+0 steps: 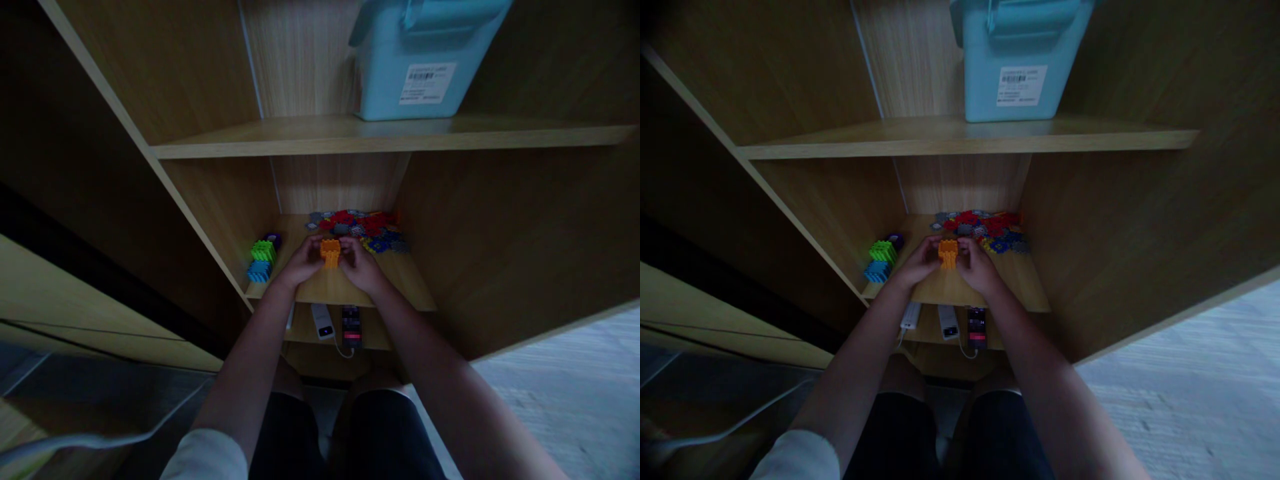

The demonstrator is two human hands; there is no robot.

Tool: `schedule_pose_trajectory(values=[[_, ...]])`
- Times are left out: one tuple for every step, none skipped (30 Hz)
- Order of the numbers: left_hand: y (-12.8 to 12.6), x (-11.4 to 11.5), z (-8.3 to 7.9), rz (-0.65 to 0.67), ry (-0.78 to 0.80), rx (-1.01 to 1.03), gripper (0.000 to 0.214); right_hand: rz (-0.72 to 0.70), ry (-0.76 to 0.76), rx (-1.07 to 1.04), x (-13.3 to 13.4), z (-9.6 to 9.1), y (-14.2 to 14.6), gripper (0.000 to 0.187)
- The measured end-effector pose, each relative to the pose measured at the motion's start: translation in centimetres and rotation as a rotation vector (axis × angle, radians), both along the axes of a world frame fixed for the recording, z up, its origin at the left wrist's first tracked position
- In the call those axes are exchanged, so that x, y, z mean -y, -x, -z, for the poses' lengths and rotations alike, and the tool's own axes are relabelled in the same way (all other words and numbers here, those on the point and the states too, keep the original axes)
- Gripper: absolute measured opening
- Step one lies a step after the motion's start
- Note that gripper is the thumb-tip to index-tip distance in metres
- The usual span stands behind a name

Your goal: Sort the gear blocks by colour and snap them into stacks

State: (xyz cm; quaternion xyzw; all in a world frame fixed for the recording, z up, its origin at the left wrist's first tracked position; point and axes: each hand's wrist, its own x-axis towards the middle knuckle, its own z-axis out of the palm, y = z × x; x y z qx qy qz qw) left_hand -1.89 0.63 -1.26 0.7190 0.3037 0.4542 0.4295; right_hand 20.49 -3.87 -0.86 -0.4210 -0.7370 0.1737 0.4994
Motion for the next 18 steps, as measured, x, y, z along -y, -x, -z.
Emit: schedule_pose_trajectory(values=[[0.0, 0.04, -0.05, 0.0, -0.002, -0.002, 0.074, -0.001, 0.003, 0.0, 0.03, -0.02, 0.0, 0.044], [0.01, 0.09, -0.12, -0.003, -0.004, -0.005, 0.074, -0.002, 0.003, -0.001, 0.05, -0.03, 0.0, 0.044], [0.03, 0.15, -0.2, -0.005, -0.006, -0.006, 0.073, 0.0, 0.001, -0.002, 0.08, -0.05, 0.0, 0.043], [0.06, 0.2, -0.26, -0.005, -0.007, -0.008, 0.073, 0.003, -0.002, -0.001, 0.1, -0.07, 0.0, 0.043], [0.09, 0.25, -0.32, -0.004, -0.007, -0.009, 0.073, 0.007, -0.004, 0.0, 0.12, -0.09, 0.01, 0.043], [0.11, 0.29, -0.35, -0.001, -0.005, -0.011, 0.072, 0.01, -0.005, 0.004, 0.14, -0.11, 0.01, 0.043], [0.13, 0.31, -0.36, 0.002, -0.002, -0.011, 0.072, 0.011, -0.006, 0.008, 0.15, -0.14, 0.02, 0.043], [0.14, 0.31, -0.35, 0.003, 0.003, -0.012, 0.072, 0.011, -0.006, 0.011, 0.16, -0.16, 0.02, 0.043], [0.14, 0.29, -0.33, 0.001, 0.007, -0.012, 0.072, 0.011, -0.007, 0.011, 0.17, -0.19, 0.02, 0.043], [0.12, 0.27, -0.29, -0.002, 0.011, -0.009, 0.073, 0.013, -0.007, 0.009, 0.17, -0.21, 0.03, 0.042], [0.1, 0.24, -0.25, -0.006, 0.014, -0.003, 0.073, 0.015, -0.006, 0.006, 0.18, -0.23, 0.03, 0.042], [0.09, 0.21, -0.21, -0.01, 0.014, 0.004, 0.073, 0.018, -0.003, 0.003, 0.19, -0.24, 0.03, 0.041], [0.07, 0.18, -0.17, -0.011, 0.013, 0.01, 0.072, 0.022, 0.0, 0.001, 0.2, -0.25, 0.03, 0.041], [0.06, 0.15, -0.15, -0.01, 0.012, 0.017, 0.071, 0.025, 0.002, 0.0, 0.21, -0.26, 0.03, 0.041], [0.06, 0.13, -0.13, -0.005, 0.012, 0.022, 0.071, 0.026, 0.003, 0.002, 0.23, -0.26, 0.03, 0.041], [0.06, 0.11, -0.12, 0.0, 0.013, 0.025, 0.07, 0.027, 0.002, 0.003, 0.23, -0.26, 0.03, 0.041], [0.07, 0.1, -0.1, 0.006, 0.016, 0.025, 0.07, 0.028, -0.001, 0.004, 0.24, -0.25, 0.03, 0.041], [0.08, 0.09, -0.09, 0.011, 0.02, 0.022, 0.07, 0.028, -0.004, 0.004, 0.24, -0.25, 0.03, 0.041]])
